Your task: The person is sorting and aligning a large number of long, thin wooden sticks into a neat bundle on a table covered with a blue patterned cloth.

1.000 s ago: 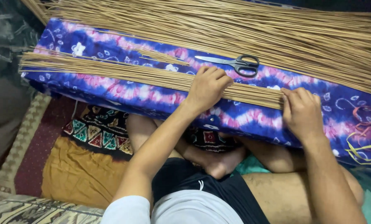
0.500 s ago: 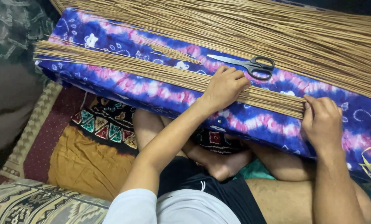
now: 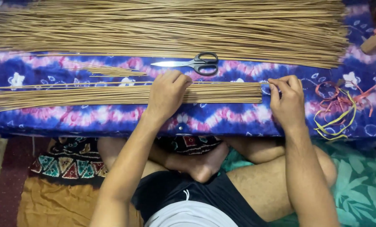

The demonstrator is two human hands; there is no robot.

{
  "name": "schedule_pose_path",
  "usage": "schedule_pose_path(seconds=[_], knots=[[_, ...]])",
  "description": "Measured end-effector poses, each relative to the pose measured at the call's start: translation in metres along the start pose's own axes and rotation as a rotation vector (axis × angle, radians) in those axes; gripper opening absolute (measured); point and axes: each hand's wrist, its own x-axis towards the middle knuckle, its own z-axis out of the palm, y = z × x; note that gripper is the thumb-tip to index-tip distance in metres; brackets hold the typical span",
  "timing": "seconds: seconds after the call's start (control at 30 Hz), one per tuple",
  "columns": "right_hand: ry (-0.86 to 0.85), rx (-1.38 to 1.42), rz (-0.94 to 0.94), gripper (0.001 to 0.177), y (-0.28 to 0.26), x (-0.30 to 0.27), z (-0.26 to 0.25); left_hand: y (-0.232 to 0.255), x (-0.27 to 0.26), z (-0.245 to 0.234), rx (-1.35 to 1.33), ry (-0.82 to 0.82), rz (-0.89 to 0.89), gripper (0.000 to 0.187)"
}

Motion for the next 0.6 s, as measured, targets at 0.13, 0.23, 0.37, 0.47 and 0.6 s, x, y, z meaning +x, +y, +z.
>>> schedule_pose_path(seconds=[0.13,0.23,0.37,0.47,0.6], knots=[[0.001,0.038,0.023,0.014,-0.005,-0.003,0.004,-0.002,-0.008,0.000,-0.002,0.012,-0.009,0.005],[0.008,0.061,0.035,0.019,-0.007,-0.005,0.006,-0.002,-0.017,0.001,0.000,0.020,-0.051,0.006],[0.018,0.093,0.022,0.018,-0.008,-0.009,0.011,-0.006,-0.026,0.000,-0.001,0.022,-0.040,0.004],[0.024,0.098,0.007,0.019,-0.011,-0.008,0.015,-0.010,-0.031,0.003,0.013,0.028,-0.034,0.005],[0.027,0.104,-0.003,0.021,-0.013,-0.007,0.016,-0.015,-0.034,0.008,0.052,0.041,-0.027,0.007]])
